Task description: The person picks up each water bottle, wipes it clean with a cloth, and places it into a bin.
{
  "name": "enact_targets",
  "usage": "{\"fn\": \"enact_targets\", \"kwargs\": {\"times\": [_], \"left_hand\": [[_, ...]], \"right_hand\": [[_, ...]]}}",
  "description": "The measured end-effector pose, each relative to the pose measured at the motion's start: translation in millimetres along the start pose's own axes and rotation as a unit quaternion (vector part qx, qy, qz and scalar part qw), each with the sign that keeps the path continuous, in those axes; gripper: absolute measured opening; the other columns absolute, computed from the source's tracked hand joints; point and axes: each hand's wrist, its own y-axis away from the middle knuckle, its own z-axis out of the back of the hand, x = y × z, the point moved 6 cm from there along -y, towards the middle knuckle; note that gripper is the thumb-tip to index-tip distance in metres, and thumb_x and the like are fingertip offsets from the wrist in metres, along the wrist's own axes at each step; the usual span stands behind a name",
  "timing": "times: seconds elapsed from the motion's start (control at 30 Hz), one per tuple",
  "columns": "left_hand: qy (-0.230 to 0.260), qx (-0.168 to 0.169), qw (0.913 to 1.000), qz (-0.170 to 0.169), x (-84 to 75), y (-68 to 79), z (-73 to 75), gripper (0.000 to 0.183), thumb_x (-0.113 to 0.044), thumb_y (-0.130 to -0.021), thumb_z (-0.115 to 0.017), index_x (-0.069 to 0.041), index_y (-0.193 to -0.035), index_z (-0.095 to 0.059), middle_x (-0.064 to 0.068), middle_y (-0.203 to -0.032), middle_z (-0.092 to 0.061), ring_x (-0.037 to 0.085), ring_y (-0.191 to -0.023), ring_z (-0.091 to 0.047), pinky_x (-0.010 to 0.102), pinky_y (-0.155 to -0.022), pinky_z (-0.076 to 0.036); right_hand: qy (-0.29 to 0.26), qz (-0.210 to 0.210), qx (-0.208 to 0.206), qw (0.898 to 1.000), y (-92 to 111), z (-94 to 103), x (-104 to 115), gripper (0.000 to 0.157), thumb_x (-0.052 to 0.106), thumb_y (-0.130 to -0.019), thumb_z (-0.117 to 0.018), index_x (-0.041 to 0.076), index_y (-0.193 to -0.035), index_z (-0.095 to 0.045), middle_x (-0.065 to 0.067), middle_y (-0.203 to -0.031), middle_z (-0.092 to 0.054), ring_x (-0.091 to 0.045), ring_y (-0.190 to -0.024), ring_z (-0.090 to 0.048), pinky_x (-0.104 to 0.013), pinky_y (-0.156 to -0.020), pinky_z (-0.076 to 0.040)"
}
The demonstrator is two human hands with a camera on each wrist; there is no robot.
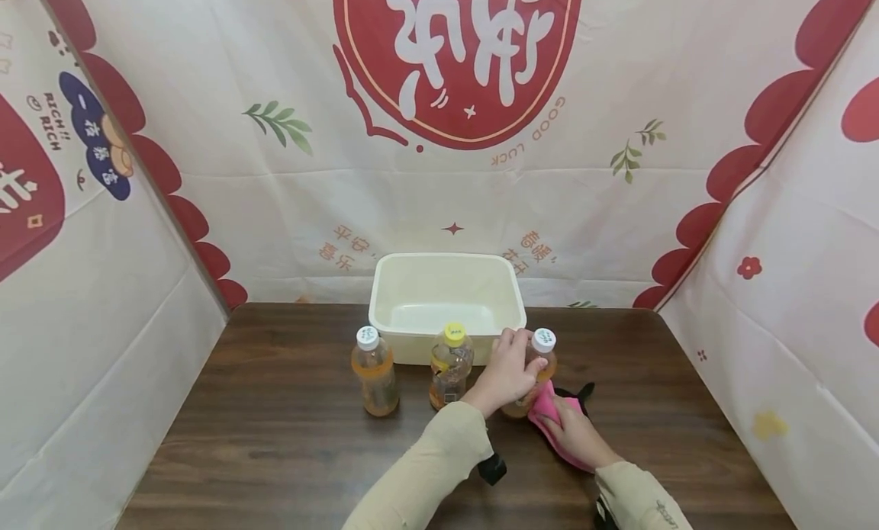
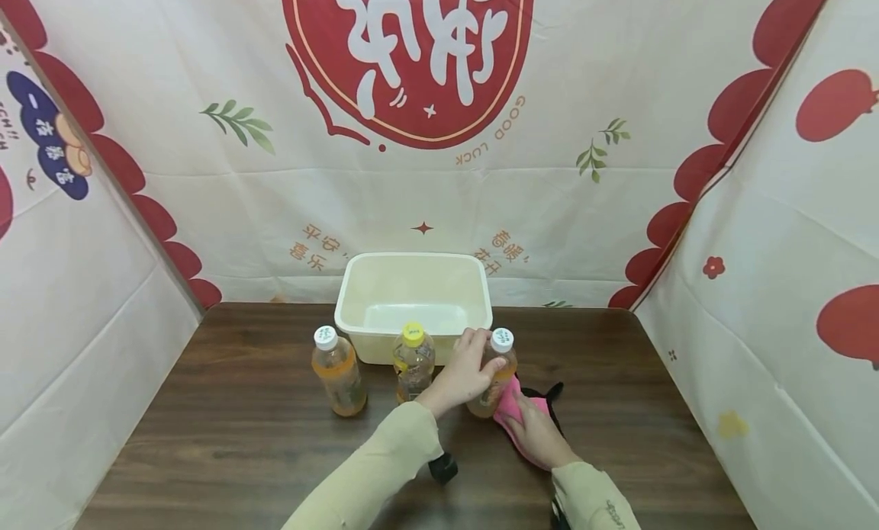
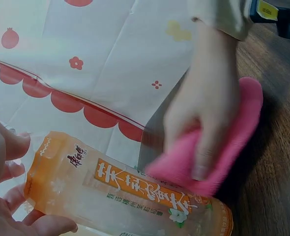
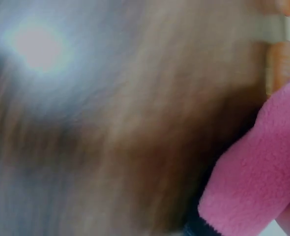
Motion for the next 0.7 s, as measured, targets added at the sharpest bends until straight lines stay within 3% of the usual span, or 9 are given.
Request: {"fn": "enact_targets", "kwargs": {"times": [0.1,0.2,0.4,0.53,0.63,0.7], "left_hand": [[-0.004,-0.003,1.0000,-0.005,-0.8,0.1,0.3,0.034,-0.028,-0.090,-0.055,-0.011,-0.118,-0.047,0.004,-0.104,-0.044,0.017,-0.097,-0.041,0.026,-0.078,-0.043],[-0.009,-0.005,0.9999,-0.005,-0.9,0.4,0.6,0.033,-0.027,-0.089,-0.056,-0.011,-0.117,-0.047,0.004,-0.103,-0.045,0.019,-0.098,-0.043,0.028,-0.081,-0.043],[-0.007,-0.002,1.0000,0.002,1.0,0.5,-1.1,0.033,-0.027,-0.090,-0.055,-0.010,-0.117,-0.047,0.005,-0.106,-0.044,0.020,-0.100,-0.042,0.030,-0.082,-0.044],[-0.008,-0.003,1.0000,-0.002,1.0,0.4,-0.7,0.032,-0.027,-0.090,-0.054,-0.011,-0.117,-0.046,0.005,-0.105,-0.044,0.020,-0.099,-0.042,0.029,-0.081,-0.043],[-0.009,-0.006,0.9999,-0.003,1.1,0.3,0.7,0.032,-0.027,-0.090,-0.055,-0.011,-0.117,-0.046,0.005,-0.105,-0.044,0.020,-0.098,-0.042,0.029,-0.081,-0.043],[-0.009,-0.005,0.9999,-0.002,1.3,0.1,1.5,0.033,-0.027,-0.090,-0.055,-0.011,-0.117,-0.046,0.005,-0.105,-0.044,0.019,-0.098,-0.042,0.028,-0.081,-0.042]], "right_hand": [[-0.046,-0.014,-0.038,0.998,-4,18.9,9,0.023,0.009,-0.084,-0.063,0.003,-0.106,-0.059,-0.006,-0.093,-0.063,-0.015,-0.083,-0.057,-0.034,-0.070,-0.048],[-0.061,-0.008,-0.080,0.995,-8,45.5,23,0.023,0.009,-0.083,-0.064,0.002,-0.104,-0.060,-0.006,-0.088,-0.063,-0.011,-0.076,-0.054,-0.030,-0.064,-0.046],[-0.026,0.071,-0.112,0.991,-17,87.6,52,0.034,0.004,-0.080,-0.066,0.000,-0.113,-0.058,-0.013,-0.107,-0.061,-0.018,-0.091,-0.055,-0.012,-0.077,-0.039],[-0.028,0.090,-0.108,0.990,-23,96.0,65,0.040,0.006,-0.082,-0.065,0.000,-0.120,-0.054,-0.016,-0.117,-0.057,-0.025,-0.101,-0.054,-0.010,-0.086,-0.035],[-0.017,0.099,-0.120,0.988,-24,93.5,67,0.039,0.004,-0.080,-0.066,-0.001,-0.118,-0.055,-0.016,-0.114,-0.058,-0.026,-0.098,-0.056,-0.016,-0.082,-0.041],[-0.004,0.109,-0.137,0.985,-22,89.5,66,0.038,-0.001,-0.076,-0.069,-0.002,-0.112,-0.057,-0.016,-0.112,-0.058,-0.025,-0.093,-0.056,-0.014,-0.080,-0.041]]}}
